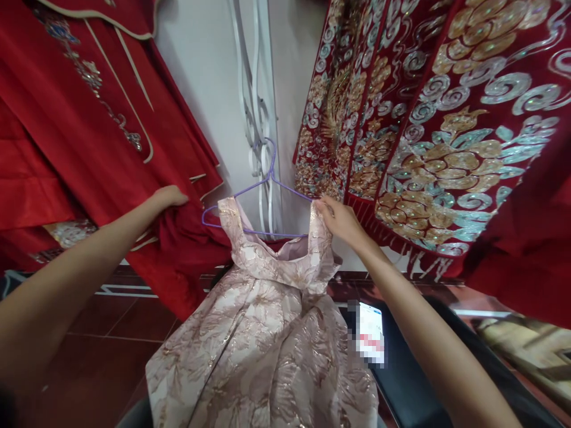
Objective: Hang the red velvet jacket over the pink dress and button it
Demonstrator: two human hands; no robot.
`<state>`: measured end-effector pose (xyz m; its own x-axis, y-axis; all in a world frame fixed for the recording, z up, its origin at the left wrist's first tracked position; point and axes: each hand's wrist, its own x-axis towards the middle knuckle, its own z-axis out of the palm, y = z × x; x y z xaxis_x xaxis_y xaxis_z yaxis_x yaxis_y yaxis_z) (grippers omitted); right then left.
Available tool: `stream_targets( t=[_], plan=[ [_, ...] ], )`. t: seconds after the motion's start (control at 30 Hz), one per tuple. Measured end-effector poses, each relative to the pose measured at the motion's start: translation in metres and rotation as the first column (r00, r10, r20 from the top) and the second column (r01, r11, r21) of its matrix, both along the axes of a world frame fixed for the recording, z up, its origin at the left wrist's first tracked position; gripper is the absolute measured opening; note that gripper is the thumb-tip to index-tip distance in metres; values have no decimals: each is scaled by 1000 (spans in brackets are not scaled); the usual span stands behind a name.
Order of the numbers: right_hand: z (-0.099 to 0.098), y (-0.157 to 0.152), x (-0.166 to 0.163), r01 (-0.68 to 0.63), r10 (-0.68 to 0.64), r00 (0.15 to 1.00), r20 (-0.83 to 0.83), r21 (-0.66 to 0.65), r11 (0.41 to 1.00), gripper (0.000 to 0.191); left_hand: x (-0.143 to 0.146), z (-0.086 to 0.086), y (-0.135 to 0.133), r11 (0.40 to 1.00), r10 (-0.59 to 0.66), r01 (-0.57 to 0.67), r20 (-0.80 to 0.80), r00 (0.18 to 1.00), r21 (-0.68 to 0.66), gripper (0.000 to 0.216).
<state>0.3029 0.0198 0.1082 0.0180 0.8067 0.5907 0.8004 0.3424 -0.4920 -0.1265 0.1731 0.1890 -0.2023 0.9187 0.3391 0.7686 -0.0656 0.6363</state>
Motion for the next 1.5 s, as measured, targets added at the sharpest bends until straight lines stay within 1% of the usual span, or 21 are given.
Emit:
stream_targets(
  t=[0.07,0.13,0.23,0.3,0.4,0.43,0.5,0.57,0.6,0.63,0.7,0.77,0.83,0.9,0.97,1.07,1.2,1.27,1.37,1.43,1.5],
  plan=[
    [0,0,0,-14,14,1000,-8,-1,1000,39,19,12,1,998,-46,46,-11,999,-47,23],
    [0,-1,1,-14,14,1000,-18,3,1000,39,38,19,-5,991,-122,123,11,992,-48,16],
    [2,-2,3,-11,11,1000,-26,2,1000,38,61,23,-25,976,-217,216,107,970,19,14],
    [5,-3,4,-6,6,1000,-17,-6,1000,37,73,25,-38,954,-298,292,240,924,63,14],
    [7,-5,4,-20,20,1000,1,-18,1000,37,78,28,-43,902,-426,411,429,797,132,15],
    [8,-5,4,-32,32,999,3,-18,999,38,76,29,-39,899,-434,408,447,782,160,15],
    [6,-2,4,-56,56,998,-3,-10,998,38,67,30,-28,922,-383,329,369,847,203,13],
    [3,2,5,-78,78,997,-14,-9,997,38,54,28,-16,938,-295,251,171,940,238,13],
    [2,4,6,-90,90,996,-19,-13,996,38,47,26,-11,939,-268,246,65,961,241,15],
    [0,6,6,-105,104,994,-22,-17,994,38,42,24,-8,939,-254,251,-20,967,233,16],
    [-2,10,6,-130,130,991,-28,-20,991,39,37,21,-7,942,-234,250,-95,968,226,18],
    [-4,12,5,-146,145,989,-36,-16,989,40,41,20,-10,945,-194,204,-65,979,258,19],
    [-3,12,5,-161,160,986,-47,-21,987,44,49,21,-15,948,-176,163,23,984,272,18],
    [0,11,8,-167,163,984,-78,-44,985,50,57,22,-21,948,-209,173,114,971,267,17],
    [4,11,13,-178,161,977,-140,-119,977,56,63,21,-29,935,-272,223,153,950,276,15],
    [11,12,17,-200,156,968,-198,-227,953,60,68,10,-42,921,-366,333,157,917,205,15],
    [16,13,11,-41,17,986,-164,-144,989,62,70,-3,-50,886,-441,462,247,863,-31,19],
    [16,12,6,-7,-8,985,-172,-89,996,64,64,-3,-45,895,-403,445,363,840,-36,16],
    [14,12,3,-46,36,984,-173,-52,998,64,39,1,-32,960,-225,279,559,798,-12,9],
    [13,14,4,-73,59,982,-180,-68,995,64,17,2,-28,986,-57,134,563,824,-97,7],
    [12,17,7,-88,68,977,-200,-94,992,63,-5,-2,-29,978,10,95,502,865,-183,8]
  ],
)
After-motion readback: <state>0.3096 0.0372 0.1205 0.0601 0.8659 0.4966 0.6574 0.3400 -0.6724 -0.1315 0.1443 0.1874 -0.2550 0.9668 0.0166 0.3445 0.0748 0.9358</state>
